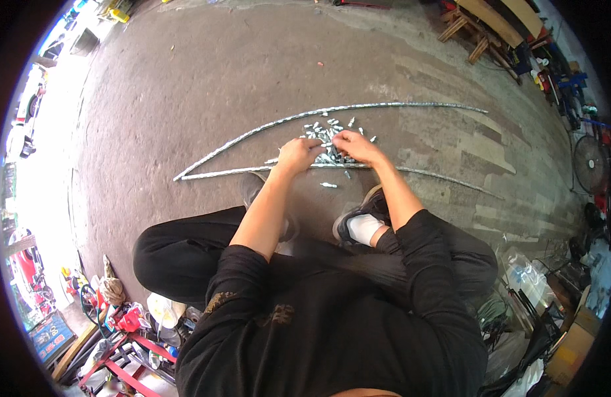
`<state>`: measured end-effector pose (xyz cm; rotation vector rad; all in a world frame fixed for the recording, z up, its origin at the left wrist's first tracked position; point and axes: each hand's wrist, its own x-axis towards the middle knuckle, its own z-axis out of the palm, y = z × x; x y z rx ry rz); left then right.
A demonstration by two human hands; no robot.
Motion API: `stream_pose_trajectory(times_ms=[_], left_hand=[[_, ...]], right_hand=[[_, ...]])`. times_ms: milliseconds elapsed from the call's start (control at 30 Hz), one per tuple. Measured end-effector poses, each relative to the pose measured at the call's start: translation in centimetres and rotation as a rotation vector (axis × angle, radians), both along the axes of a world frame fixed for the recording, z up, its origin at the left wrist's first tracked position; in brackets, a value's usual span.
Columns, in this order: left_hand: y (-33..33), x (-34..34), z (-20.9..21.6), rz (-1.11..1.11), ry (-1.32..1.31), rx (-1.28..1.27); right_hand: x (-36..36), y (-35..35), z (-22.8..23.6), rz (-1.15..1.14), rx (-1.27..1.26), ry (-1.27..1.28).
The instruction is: The person sits on the floor and repeatedly picks up small metal fasteners, inserting them into a long metal rod. The person handles the fasteners one by one, placing them along the rod's length.
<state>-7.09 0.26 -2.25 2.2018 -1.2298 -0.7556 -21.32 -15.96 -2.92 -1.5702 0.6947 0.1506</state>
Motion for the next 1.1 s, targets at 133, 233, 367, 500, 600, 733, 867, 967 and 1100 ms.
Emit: stream_pose_trajectory(times_ms=[133, 233, 367, 500, 600, 733, 867, 967, 1100], left_hand=[[0.0, 0.5, 0.1, -0.136, -0.145, 0.041], [-1.1, -0.4, 1.4, -0.208, -0.182, 0.014], [-1.5, -1.3, 2.2, -0.226, -0.189, 0.04], [-1.1, -1.6, 1.4, -0.143, 0.03, 0.127], [-0.7, -0.7, -1.0, -0.132, 0.332, 0.153], [-0.8, -0.4, -1.9, -0.085, 0.318, 0.199], [-0.7, 1.0, -2.0, -0.02, 0.149, 0.138], [0.3, 2.1, -2.3, 0.038, 0.211, 0.182], [-0.2, 1.7, -1.5, 0.017, 0.207, 0.195]], right_hand=[[0.1, 0.3, -0.2, 0.484, -0.792, -0.014], [0.8, 0.6, -0.3, 0.511, -0.723, 0.168], [0.6, 1.2, -0.2, 0.491, -0.723, 0.23], [-0.1, 2.4, -0.3, 0.534, -0.956, 0.202], [-0.3, 2.6, -0.9, 0.561, -1.052, 0.063], [-0.7, 1.8, -2.6, 0.422, -1.031, -0.207], [-1.0, -0.6, -3.9, 0.101, -0.342, -0.092], [-0.5, -0.4, -1.3, -0.063, 0.105, 0.223], [-0.4, 0.5, -2.9, -0.073, 0.214, 0.258]])
